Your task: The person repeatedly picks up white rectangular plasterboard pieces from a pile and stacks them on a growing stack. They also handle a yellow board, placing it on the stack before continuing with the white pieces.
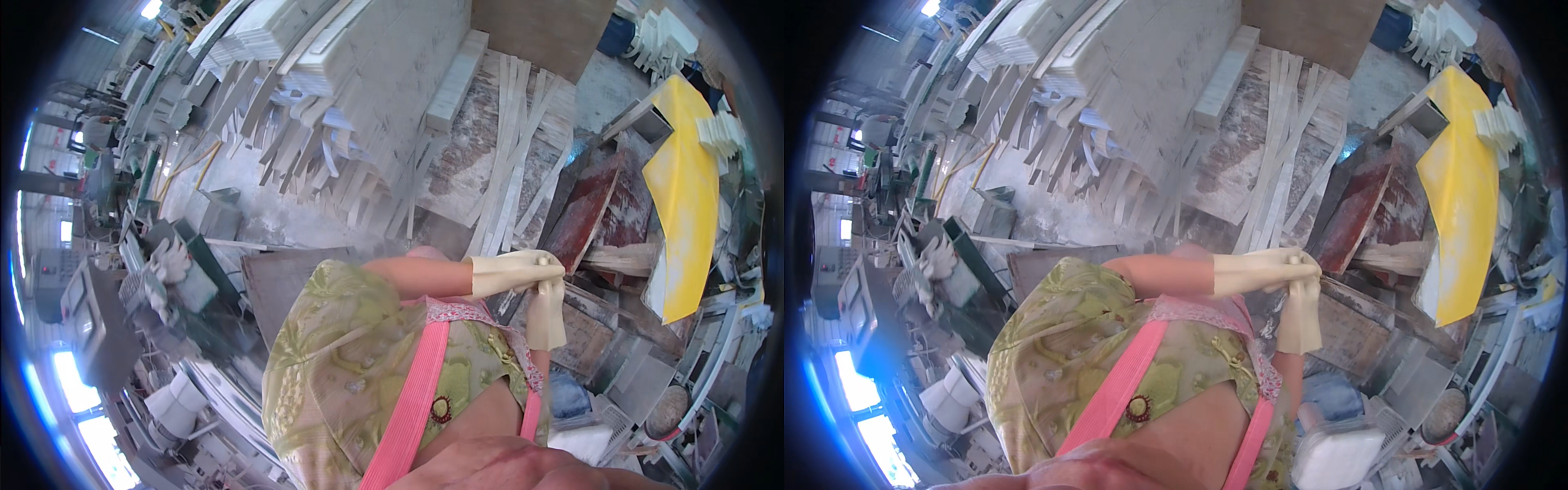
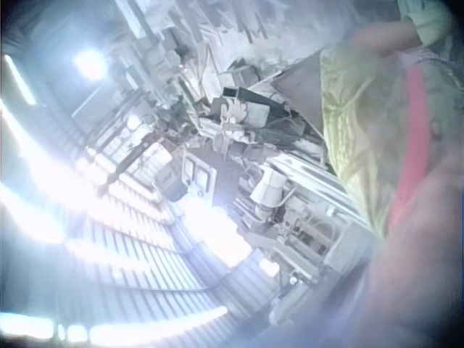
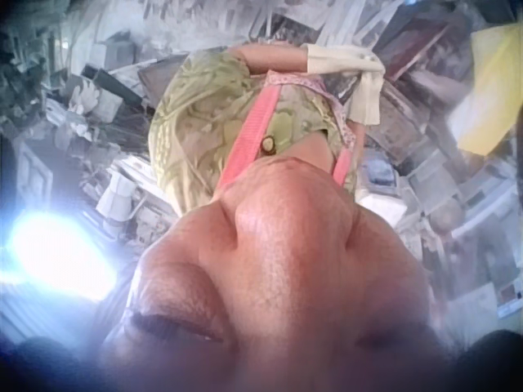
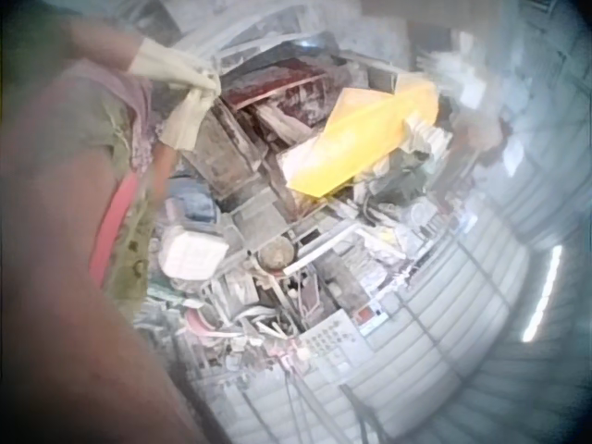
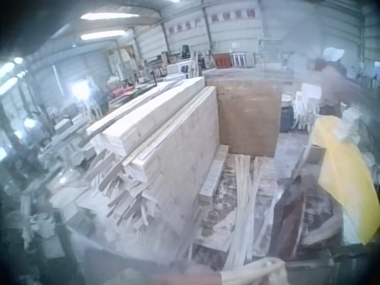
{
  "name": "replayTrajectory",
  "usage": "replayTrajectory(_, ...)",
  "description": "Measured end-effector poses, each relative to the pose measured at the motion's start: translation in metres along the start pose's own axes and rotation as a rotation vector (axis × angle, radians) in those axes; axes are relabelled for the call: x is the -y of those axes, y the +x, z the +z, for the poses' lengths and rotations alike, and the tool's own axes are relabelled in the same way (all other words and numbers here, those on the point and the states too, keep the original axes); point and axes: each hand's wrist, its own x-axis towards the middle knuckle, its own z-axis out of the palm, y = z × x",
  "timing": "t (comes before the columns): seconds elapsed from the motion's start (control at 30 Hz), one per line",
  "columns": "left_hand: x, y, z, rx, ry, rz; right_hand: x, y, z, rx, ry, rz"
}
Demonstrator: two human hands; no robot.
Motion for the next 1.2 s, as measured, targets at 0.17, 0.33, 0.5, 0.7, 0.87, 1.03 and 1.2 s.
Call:
replayTrajectory(0.17,0.026,0.046,0.095,-0.170,0.205,-0.098,-0.017,-0.056,-0.186,-0.205,-0.048,0.122)
replayTrajectory(0.33,0.026,0.112,0.193,0.030,0.621,-0.094,-0.033,-0.169,-0.325,-0.632,0.065,0.321)
replayTrajectory(0.5,0.041,0.175,0.272,0.554,0.807,0.117,-0.074,-0.279,-0.365,-1.103,0.047,0.213)
replayTrajectory(0.7,0.043,0.230,0.354,1.003,1.018,0.202,-0.109,-0.315,-0.383,-1.231,0.294,0.210)
replayTrajectory(0.87,-0.027,0.304,0.478,1.412,0.962,0.777,-0.101,-0.319,-0.433,-1.164,0.324,0.443)
replayTrajectory(1.03,-0.140,0.337,0.523,1.484,0.236,1.229,-0.072,-0.300,-0.507,-1.097,-0.124,0.508)
replayTrajectory(1.2,-0.157,0.392,0.555,1.583,0.190,1.166,0.010,-0.255,-0.621,-0.919,-0.989,0.359)
